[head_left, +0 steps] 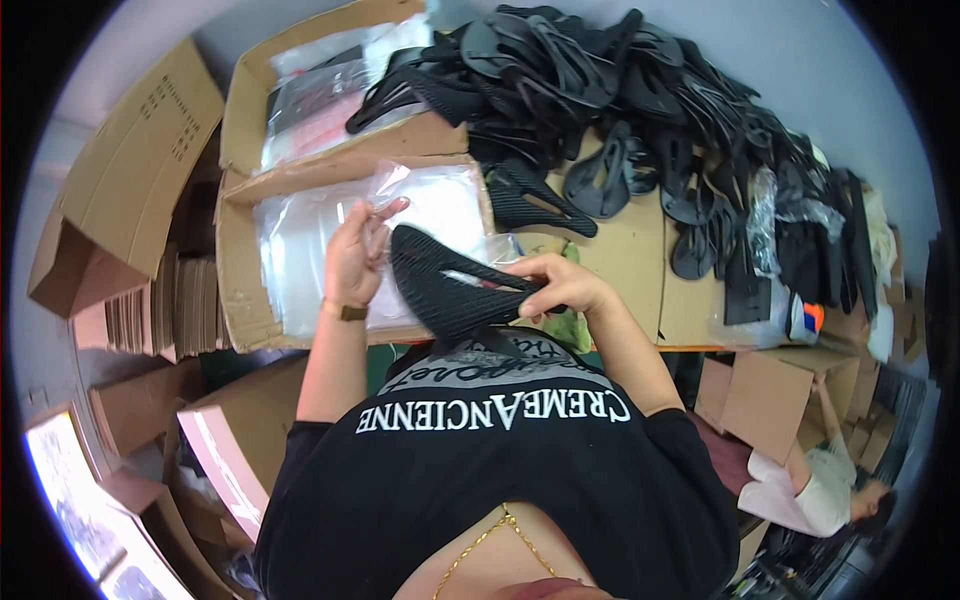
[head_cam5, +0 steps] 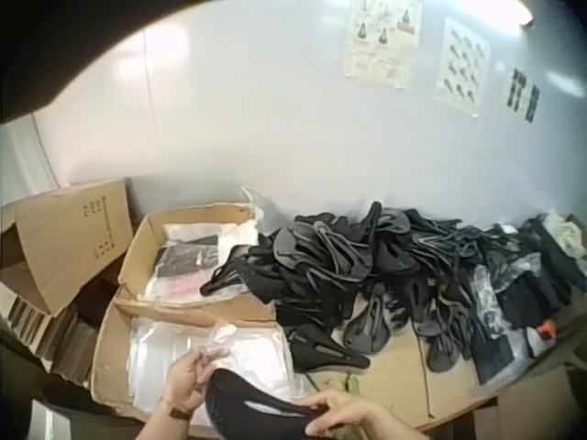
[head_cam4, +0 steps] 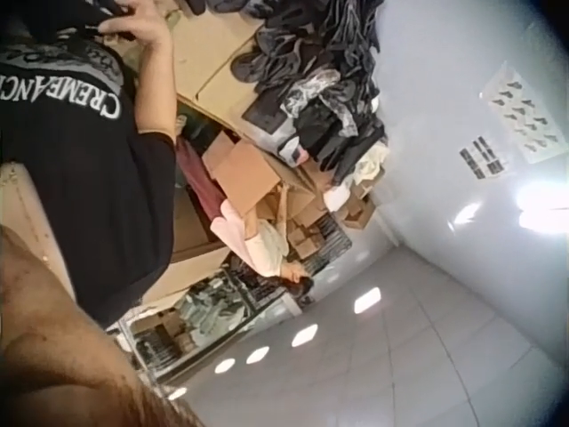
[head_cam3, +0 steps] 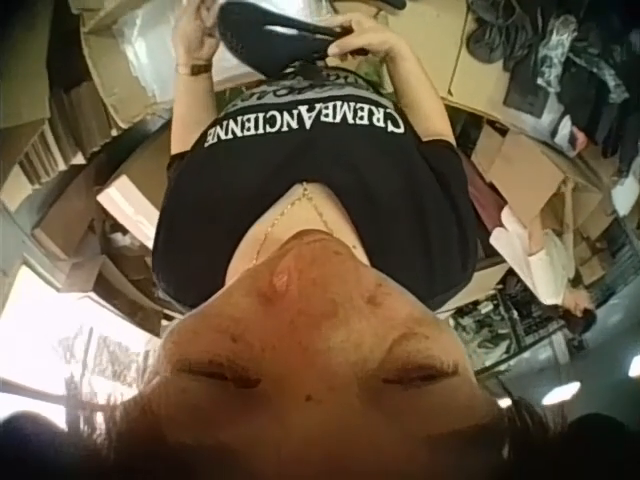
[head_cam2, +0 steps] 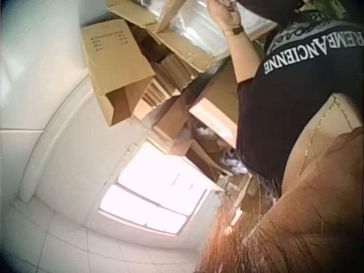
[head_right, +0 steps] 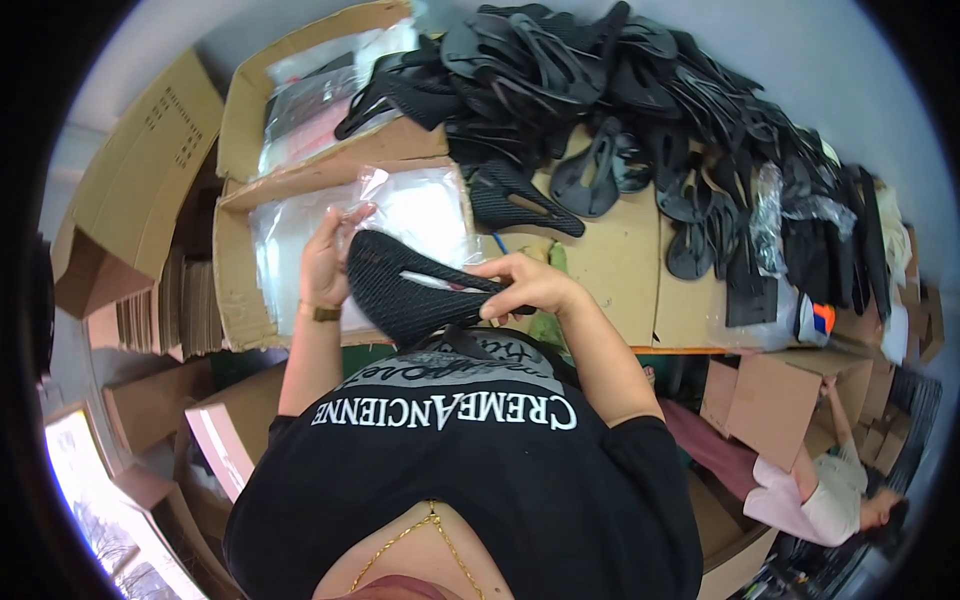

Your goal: Inspecting bicycle seats for quality, marking them with a pen, and preparing them for packaging.

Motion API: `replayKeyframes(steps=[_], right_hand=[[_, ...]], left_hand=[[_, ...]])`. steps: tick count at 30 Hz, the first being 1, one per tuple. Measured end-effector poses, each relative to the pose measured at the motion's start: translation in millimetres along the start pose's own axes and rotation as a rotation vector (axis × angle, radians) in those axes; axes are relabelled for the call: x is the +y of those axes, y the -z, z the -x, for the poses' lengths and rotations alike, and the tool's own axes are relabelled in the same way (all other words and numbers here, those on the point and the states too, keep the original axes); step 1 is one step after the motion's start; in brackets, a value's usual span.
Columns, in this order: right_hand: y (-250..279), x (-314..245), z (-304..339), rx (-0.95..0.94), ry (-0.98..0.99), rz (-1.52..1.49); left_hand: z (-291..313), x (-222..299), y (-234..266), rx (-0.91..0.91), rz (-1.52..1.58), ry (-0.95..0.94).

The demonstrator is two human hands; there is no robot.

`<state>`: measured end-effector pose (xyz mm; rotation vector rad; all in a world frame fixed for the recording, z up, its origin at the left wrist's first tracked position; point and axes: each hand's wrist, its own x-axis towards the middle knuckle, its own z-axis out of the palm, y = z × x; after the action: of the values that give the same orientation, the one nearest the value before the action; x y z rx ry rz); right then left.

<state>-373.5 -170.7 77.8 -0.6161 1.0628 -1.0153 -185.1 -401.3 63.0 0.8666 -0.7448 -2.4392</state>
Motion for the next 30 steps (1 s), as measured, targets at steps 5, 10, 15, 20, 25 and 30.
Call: replayKeyframes(steps=[5,10,15,20,25,30], right_hand=[[-1.4,2.2,-17.7,0.185,-0.012,0.045],[-4.9,28.6,-50.8,0.672,0.299,0.815],[-17.2,5.9,-53.9,0.704,0.434,0.493],[16.0,28.1,-36.7,0.797,0.739,0.442],[55.2,24.1,-0.1,0.909,0.756,0.587],[81.4,68.1,-28.6,1.0,0.499,0.542]], left_hand=[[35.5,15.3,-57.3,-0.171,-1.017,-0.525],[62.9,-32.0,-92.7,-0.48,-1.283,-0.378],[66.6,-52.4,-100.6,-0.856,-0.746,0.182],[33.3,-14.3,-104.6,-0.554,-0.724,-0.335],[-16.0,-33.4,-97.7,0.001,-0.432,-0.543],[-48.5,-119.5,-96.3,-0.335,-1.322,-0.468]])
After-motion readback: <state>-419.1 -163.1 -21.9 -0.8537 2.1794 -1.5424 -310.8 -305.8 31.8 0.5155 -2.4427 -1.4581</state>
